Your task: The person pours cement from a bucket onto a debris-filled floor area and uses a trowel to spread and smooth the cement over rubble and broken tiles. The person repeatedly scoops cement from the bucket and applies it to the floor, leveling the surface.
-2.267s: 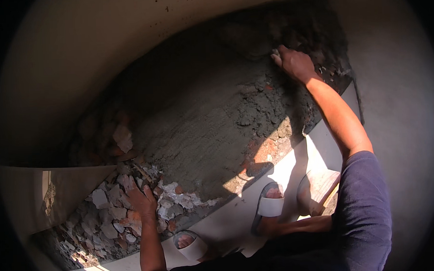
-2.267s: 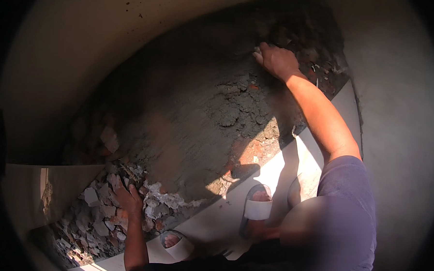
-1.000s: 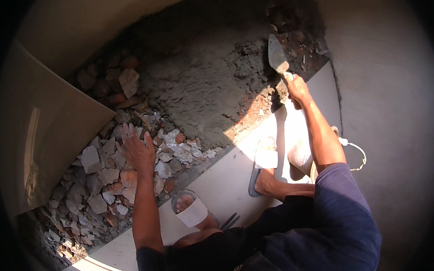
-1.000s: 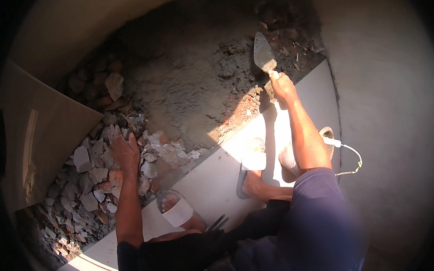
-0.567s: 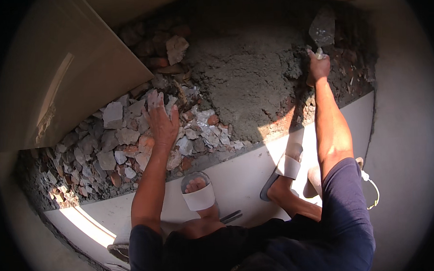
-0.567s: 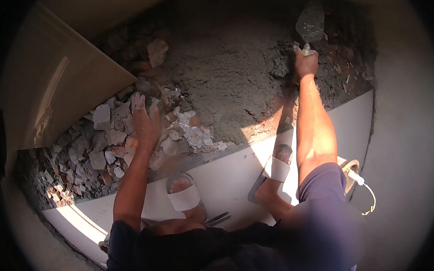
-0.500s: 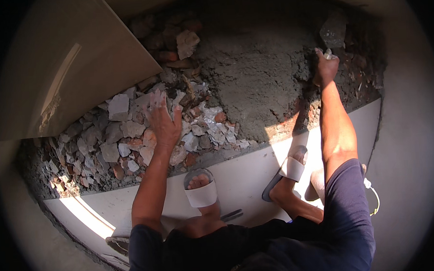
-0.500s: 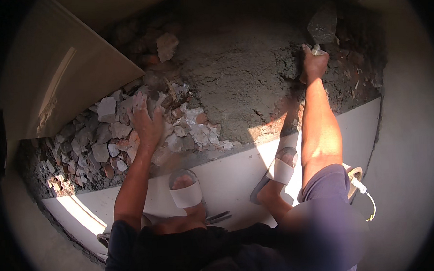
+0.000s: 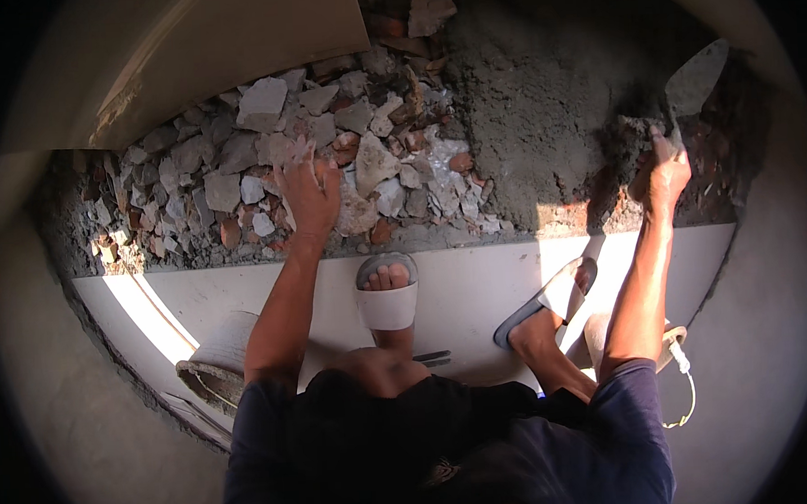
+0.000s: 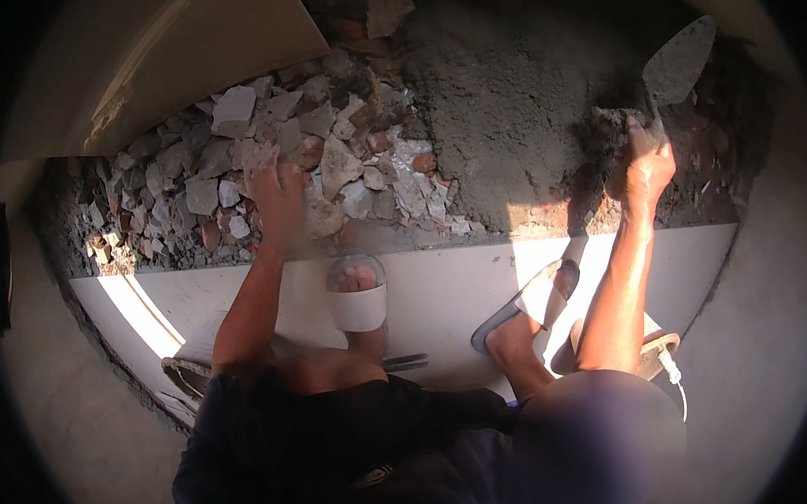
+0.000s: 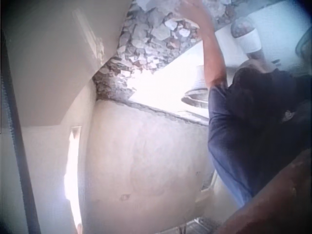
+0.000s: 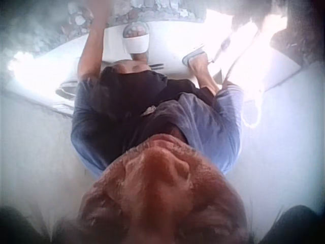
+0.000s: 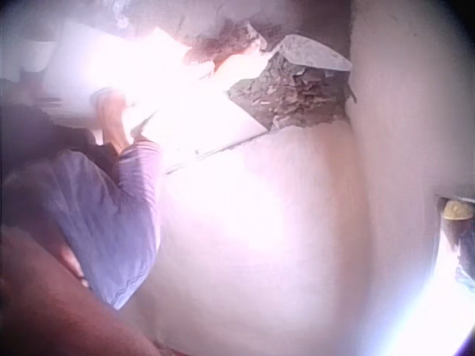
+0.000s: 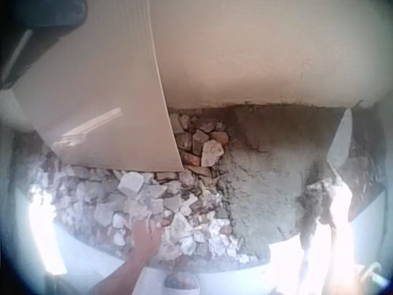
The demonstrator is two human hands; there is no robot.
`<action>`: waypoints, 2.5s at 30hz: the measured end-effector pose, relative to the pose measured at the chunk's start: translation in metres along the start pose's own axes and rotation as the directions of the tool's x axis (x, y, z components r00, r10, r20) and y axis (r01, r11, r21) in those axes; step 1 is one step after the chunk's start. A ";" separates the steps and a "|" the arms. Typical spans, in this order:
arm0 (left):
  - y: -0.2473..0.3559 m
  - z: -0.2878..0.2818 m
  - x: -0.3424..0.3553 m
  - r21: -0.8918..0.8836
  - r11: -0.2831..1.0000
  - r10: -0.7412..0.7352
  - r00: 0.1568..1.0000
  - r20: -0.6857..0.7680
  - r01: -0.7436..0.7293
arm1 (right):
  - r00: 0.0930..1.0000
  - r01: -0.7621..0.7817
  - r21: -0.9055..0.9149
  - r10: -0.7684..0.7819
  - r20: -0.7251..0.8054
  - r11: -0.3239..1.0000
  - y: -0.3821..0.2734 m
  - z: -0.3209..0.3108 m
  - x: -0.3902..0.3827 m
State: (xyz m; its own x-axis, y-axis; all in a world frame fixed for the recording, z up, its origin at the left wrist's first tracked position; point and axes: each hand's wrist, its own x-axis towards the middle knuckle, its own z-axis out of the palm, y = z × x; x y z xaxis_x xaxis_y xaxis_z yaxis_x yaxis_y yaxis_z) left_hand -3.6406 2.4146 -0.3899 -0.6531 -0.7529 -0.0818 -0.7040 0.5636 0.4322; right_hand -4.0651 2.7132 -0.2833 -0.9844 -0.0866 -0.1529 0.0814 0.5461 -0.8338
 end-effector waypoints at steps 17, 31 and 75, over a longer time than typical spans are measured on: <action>0.019 0.007 -0.005 0.075 0.994 0.074 0.992 0.099 -0.082 | 0.905 -0.230 0.395 0.047 0.422 0.889 -0.147 0.200 -0.100; 0.021 0.011 -0.002 0.193 0.972 0.116 0.989 0.096 -0.133 | 0.958 0.187 -0.749 0.050 0.282 0.636 -0.074 0.092 -0.005; 0.163 0.047 0.190 -0.331 0.928 -0.163 0.985 0.053 0.171 | 0.900 0.312 -0.309 -0.175 0.400 0.898 -0.102 0.127 -0.066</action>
State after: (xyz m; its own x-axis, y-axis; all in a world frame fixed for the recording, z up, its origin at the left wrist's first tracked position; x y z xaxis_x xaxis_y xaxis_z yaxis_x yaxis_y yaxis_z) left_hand -3.8921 2.3794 -0.3771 -0.5438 -0.8155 -0.1983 -0.6727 0.2822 0.6840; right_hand -3.9883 2.5577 -0.2552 -0.8378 -0.5066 -0.2035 -0.2822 0.7210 -0.6329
